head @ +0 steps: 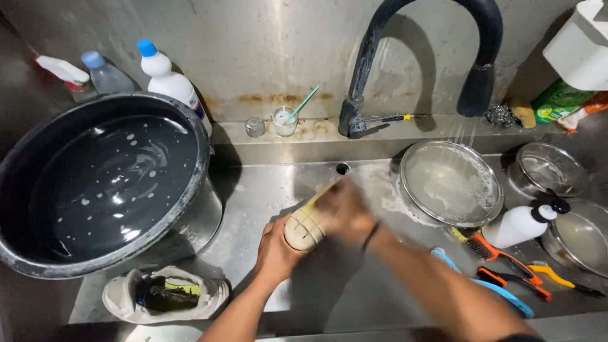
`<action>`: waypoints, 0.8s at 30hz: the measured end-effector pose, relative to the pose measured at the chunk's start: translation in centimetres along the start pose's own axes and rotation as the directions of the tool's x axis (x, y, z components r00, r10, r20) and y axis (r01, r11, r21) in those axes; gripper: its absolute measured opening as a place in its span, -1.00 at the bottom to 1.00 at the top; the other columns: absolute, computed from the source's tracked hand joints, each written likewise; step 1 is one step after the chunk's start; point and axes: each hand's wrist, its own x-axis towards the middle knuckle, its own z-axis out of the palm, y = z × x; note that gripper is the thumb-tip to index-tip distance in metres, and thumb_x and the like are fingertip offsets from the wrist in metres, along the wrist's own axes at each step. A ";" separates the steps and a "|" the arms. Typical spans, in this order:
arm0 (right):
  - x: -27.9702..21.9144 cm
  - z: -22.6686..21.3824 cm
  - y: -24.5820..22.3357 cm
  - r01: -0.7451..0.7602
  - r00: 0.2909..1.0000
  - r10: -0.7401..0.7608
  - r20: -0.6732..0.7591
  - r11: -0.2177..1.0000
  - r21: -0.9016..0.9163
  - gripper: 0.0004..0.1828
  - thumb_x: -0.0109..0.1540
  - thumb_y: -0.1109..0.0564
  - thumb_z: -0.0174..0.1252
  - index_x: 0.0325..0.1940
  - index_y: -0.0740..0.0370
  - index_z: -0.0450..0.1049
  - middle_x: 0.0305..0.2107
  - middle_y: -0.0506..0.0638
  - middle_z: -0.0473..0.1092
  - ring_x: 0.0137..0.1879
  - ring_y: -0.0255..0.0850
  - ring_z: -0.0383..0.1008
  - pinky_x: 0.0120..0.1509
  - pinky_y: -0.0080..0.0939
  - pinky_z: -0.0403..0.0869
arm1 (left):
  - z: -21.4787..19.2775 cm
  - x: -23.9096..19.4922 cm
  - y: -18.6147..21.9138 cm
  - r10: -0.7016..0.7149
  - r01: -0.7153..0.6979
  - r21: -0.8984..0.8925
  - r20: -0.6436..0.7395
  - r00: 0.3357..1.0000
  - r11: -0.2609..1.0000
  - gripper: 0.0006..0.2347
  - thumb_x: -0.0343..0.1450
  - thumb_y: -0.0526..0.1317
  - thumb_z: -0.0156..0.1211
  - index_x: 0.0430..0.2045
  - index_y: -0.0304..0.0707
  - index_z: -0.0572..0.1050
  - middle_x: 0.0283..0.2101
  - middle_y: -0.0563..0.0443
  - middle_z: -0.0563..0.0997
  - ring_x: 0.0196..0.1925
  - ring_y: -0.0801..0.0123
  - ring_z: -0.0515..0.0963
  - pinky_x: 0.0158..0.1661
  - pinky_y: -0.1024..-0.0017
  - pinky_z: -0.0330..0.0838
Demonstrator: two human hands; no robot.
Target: The person scrubs a white sneaker under running water in a stainless steel sink using a yellow sponge and an orange brush. They rinse the shoe and continue scrubbing different areas of the sole and upper.
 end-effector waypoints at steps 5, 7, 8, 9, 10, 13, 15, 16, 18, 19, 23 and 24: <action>5.1 3.0 9.4 -0.124 0.992 0.125 -0.001 0.991 -0.048 -0.51 0.16 -0.16 0.29 0.15 -0.03 0.58 -0.02 0.10 0.56 0.17 0.05 0.55 0.26 0.06 0.49 | -1.5 -0.2 5.2 0.026 -0.028 0.039 0.040 0.999 0.999 -0.42 0.09 -0.02 0.57 -0.01 -0.15 0.56 -0.10 -0.12 0.67 0.08 0.05 0.66 0.15 0.23 0.48; 6.2 -2.3 8.7 -0.132 0.991 0.133 -0.008 0.964 -0.230 -0.45 0.14 -0.19 0.31 0.20 -0.12 0.57 0.13 0.19 0.41 0.29 0.16 0.41 0.31 0.08 0.46 | -0.8 0.2 2.6 0.033 -0.033 0.023 0.004 0.999 0.999 -0.33 0.04 -0.03 0.62 0.05 -0.15 0.52 -0.07 -0.16 0.64 0.10 0.01 0.63 0.15 0.19 0.49; 4.9 -4.7 9.1 -0.172 0.979 0.201 0.024 0.889 -0.424 -0.39 0.11 -0.23 0.34 0.25 -0.21 0.56 0.28 0.28 0.25 0.41 0.26 0.27 0.37 0.09 0.44 | 0.2 -0.9 1.0 -0.025 0.025 -0.016 0.003 1.000 1.000 -0.23 -0.02 -0.03 0.67 0.11 -0.15 0.47 -0.04 -0.19 0.61 0.13 -0.04 0.61 0.15 0.14 0.50; 4.1 -6.5 7.0 -0.171 0.981 0.195 0.015 0.890 -0.422 -0.39 0.11 -0.23 0.34 0.25 -0.21 0.56 0.28 0.28 0.25 0.41 0.26 0.27 0.37 0.09 0.44 | -0.5 0.3 0.9 -0.015 0.015 -0.014 0.000 1.000 1.000 -0.23 -0.02 -0.03 0.67 0.11 -0.15 0.47 -0.04 -0.19 0.61 0.13 -0.04 0.61 0.15 0.14 0.50; 2.3 -7.9 5.3 -0.151 0.987 0.121 -0.104 0.922 -0.357 -0.44 0.12 -0.20 0.34 0.21 -0.18 0.57 0.23 0.32 0.27 0.35 0.33 0.31 0.37 0.16 0.41 | -0.7 0.3 0.5 0.055 -0.055 0.005 -0.012 0.998 0.998 -0.22 0.00 -0.07 0.66 0.14 -0.22 0.43 0.00 -0.26 0.58 0.16 -0.13 0.55 0.18 0.07 0.44; 1.3 -11.9 11.0 -0.239 0.933 0.116 -0.340 0.907 -0.346 -0.46 0.12 -0.21 0.34 0.17 -0.14 0.59 0.18 0.38 0.31 0.29 0.35 0.38 0.36 0.16 0.41 | -2.1 -0.5 2.0 0.121 -0.121 -0.018 0.012 0.993 0.993 -0.19 0.04 -0.16 0.62 0.21 -0.33 0.35 0.10 -0.34 0.51 0.24 -0.23 0.44 0.25 -0.02 0.34; 2.1 -13.9 17.0 -0.350 0.874 0.155 -0.461 0.859 -0.374 -0.43 0.11 -0.24 0.35 0.18 -0.12 0.61 0.17 0.39 0.32 0.28 0.30 0.40 0.36 0.08 0.42 | -2.9 -0.5 3.0 0.129 -0.127 -0.053 0.042 0.991 0.991 -0.18 0.06 -0.20 0.61 0.25 -0.37 0.31 0.17 -0.34 0.47 0.30 -0.25 0.39 0.29 -0.05 0.29; 2.2 -14.4 19.6 -0.425 0.875 0.273 -0.400 0.829 -0.363 -0.40 0.04 -0.28 0.36 0.13 -0.13 0.63 0.10 0.26 0.45 0.27 0.19 0.46 0.32 0.03 0.45 | -2.8 -0.5 2.8 0.136 -0.133 -0.051 0.055 0.989 0.990 -0.16 0.06 -0.18 0.63 0.25 -0.37 0.29 0.20 -0.35 0.45 0.32 -0.25 0.37 0.30 -0.08 0.28; 1.8 -14.5 18.5 -0.492 0.861 0.383 -0.335 0.793 -0.359 -0.37 -0.03 -0.32 0.37 0.09 -0.14 0.66 0.04 0.14 0.58 0.25 0.08 0.51 0.28 -0.02 0.47 | -2.3 -0.1 2.2 0.143 -0.140 -0.049 0.063 0.988 0.989 -0.15 0.07 -0.16 0.65 0.26 -0.38 0.28 0.23 -0.35 0.43 0.34 -0.25 0.36 0.32 -0.10 0.26; 1.2 -14.0 14.8 -0.400 0.886 0.267 -0.379 0.853 -0.334 -0.36 0.03 -0.33 0.35 0.16 -0.17 0.61 0.15 0.22 0.46 0.30 0.13 0.45 0.34 0.02 0.43 | -1.8 0.3 1.9 0.213 -0.212 -0.043 0.010 0.977 0.976 -0.17 0.06 -0.19 0.66 0.23 -0.43 0.31 0.18 -0.40 0.46 0.29 -0.28 0.41 0.29 -0.10 0.29; -4.2 -3.7 3.3 0.293 0.951 -0.288 -0.113 0.956 0.030 -0.38 0.10 -0.14 0.28 0.23 0.05 0.54 0.29 0.50 0.24 0.38 0.40 0.25 0.51 0.22 0.22 | 0.4 -0.1 -0.2 0.241 -0.242 -0.013 -0.051 0.969 0.970 -0.20 0.08 -0.15 0.66 0.21 -0.42 0.37 0.12 -0.39 0.54 0.25 -0.19 0.49 0.26 0.02 0.36; -5.2 -1.2 1.8 0.304 0.947 -0.298 -0.124 0.952 0.031 -0.38 0.10 -0.14 0.28 0.23 0.05 0.54 0.29 0.50 0.24 0.38 0.40 0.25 0.51 0.22 0.22 | 0.4 0.0 -0.7 0.253 -0.254 -0.006 -0.058 0.966 0.967 -0.20 0.08 -0.15 0.66 0.21 -0.42 0.37 0.12 -0.39 0.54 0.25 -0.19 0.49 0.26 0.02 0.36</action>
